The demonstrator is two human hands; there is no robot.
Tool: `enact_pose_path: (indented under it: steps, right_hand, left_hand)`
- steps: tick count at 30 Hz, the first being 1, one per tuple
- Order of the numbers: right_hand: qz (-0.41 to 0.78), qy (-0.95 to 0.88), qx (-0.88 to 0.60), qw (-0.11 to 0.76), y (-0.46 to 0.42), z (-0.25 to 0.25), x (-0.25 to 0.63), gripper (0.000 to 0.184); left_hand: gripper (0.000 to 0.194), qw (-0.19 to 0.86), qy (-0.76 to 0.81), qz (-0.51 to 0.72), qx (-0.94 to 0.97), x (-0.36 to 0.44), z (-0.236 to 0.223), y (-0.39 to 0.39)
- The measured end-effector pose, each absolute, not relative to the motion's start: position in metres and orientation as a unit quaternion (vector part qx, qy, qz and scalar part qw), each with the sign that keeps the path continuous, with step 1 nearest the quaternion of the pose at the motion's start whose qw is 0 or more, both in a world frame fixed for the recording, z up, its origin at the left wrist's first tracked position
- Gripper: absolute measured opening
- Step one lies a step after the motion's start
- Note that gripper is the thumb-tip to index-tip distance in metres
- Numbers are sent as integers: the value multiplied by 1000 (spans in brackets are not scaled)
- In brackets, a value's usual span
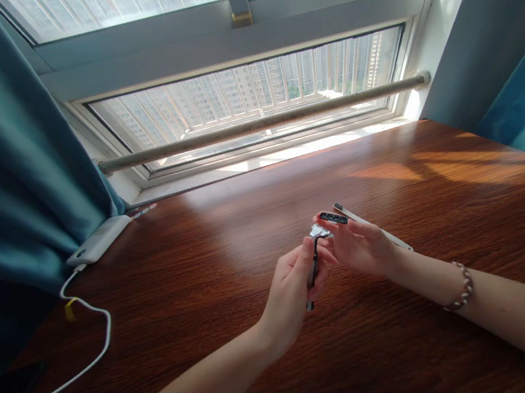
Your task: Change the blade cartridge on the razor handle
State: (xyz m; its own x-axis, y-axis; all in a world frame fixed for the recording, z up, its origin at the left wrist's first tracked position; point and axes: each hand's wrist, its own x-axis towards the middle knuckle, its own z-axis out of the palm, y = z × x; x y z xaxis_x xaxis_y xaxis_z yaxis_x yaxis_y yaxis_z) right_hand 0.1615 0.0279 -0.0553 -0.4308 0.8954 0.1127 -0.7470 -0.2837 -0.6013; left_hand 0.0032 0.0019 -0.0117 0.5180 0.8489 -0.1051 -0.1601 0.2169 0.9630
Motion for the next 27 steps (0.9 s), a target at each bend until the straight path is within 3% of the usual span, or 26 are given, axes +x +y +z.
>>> enact_pose_path:
  steps: [7,27]
  right_hand:
    - [788,-330,-117,507,25,-58,162,37]
    - [790,-350,-121,488,21,-59,160,45]
  left_hand:
    - [43,737,331,328,489,4,-10,-5]
    - [33,706,325,314,545,6,-14,-5]
